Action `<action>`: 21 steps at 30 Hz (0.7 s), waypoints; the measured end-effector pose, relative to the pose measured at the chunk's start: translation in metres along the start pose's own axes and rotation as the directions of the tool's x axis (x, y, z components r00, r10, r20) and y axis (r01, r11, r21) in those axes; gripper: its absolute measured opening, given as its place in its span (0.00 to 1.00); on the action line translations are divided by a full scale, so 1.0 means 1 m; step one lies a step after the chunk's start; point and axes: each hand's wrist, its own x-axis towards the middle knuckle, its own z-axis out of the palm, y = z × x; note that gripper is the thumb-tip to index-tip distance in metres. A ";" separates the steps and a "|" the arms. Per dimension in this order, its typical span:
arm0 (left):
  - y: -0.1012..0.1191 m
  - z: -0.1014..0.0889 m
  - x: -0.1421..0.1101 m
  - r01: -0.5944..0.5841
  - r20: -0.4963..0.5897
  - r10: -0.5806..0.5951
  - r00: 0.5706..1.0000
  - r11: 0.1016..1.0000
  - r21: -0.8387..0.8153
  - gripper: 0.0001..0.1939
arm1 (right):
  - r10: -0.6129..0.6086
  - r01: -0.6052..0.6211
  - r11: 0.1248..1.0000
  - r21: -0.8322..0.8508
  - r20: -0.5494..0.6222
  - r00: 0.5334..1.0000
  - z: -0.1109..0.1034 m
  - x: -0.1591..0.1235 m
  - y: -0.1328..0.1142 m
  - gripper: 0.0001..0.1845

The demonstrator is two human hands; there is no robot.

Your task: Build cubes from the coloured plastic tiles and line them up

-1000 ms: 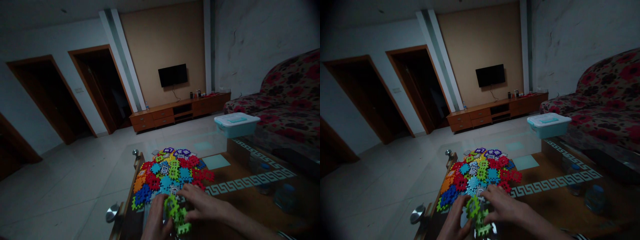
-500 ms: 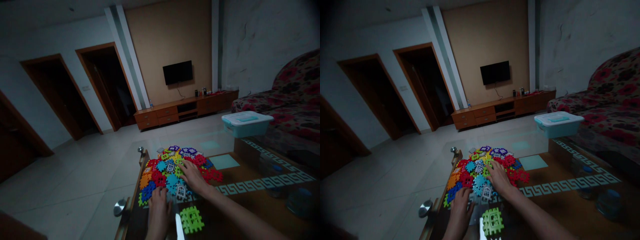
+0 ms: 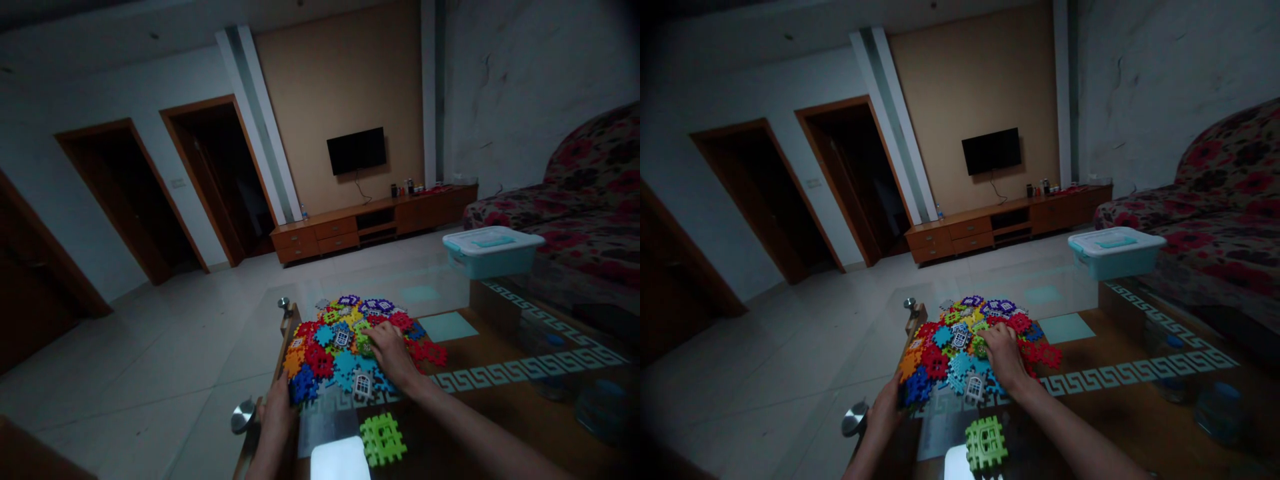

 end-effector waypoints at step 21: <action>0.025 -0.002 -0.034 -0.240 -0.251 0.110 0.962 0.778 -0.581 0.42 | 0.098 -0.290 0.901 0.322 0.500 0.861 -0.028 -0.060 -0.031 0.14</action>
